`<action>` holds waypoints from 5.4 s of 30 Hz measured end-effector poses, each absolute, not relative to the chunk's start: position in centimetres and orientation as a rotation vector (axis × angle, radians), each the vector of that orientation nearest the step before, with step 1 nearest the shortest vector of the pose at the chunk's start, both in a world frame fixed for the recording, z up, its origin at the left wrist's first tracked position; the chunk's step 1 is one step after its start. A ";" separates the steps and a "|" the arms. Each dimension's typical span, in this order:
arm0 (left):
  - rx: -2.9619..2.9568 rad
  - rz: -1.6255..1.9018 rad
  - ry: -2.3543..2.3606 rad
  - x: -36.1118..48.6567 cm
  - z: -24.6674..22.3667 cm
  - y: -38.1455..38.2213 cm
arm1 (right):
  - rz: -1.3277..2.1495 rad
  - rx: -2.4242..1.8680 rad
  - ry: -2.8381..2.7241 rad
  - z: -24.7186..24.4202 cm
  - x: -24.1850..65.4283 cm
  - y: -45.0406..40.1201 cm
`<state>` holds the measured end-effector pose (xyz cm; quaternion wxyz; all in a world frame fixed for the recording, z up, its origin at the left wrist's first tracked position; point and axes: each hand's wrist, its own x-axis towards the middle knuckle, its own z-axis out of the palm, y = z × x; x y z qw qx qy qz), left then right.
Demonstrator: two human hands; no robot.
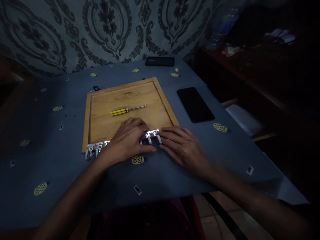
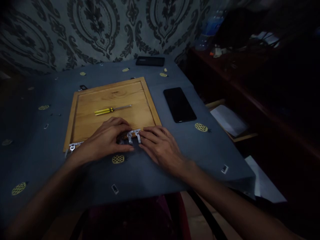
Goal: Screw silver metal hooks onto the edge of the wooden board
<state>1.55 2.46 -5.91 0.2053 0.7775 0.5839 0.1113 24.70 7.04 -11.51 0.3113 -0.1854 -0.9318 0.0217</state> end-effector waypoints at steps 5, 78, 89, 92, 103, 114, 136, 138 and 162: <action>2.160 0.272 1.632 1.6 -5.8 2.5 | 0.069 -0.496 -2.451 -11.7 24.7 7.0; 2.219 0.229 1.587 1.4 -5.9 2.5 | 0.156 -0.503 -2.428 -11.5 24.5 6.9; 2.220 0.221 1.599 1.6 -5.6 2.5 | 0.154 -0.513 -2.438 -11.1 24.5 6.9; 2.212 0.207 1.599 1.6 -5.6 2.5 | 0.133 -0.507 -2.431 -11.0 24.5 6.9; 2.220 0.206 1.581 1.5 -5.6 2.6 | 0.146 -0.484 -2.423 -11.1 24.4 6.9; 2.215 0.193 1.601 1.6 -5.6 2.6 | 0.163 -0.481 -2.415 -11.6 24.6 7.1; 2.054 0.397 1.573 0.6 -4.8 3.0 | 0.035 -0.394 -2.361 -12.8 24.6 7.9; 1.986 0.537 1.600 0.1 -4.9 3.1 | 0.004 -0.361 -2.319 -13.4 24.5 8.4; 0.829 1.022 2.819 -21.9 -9.8 -1.7 | 0.018 -0.309 -2.406 -13.2 24.4 9.4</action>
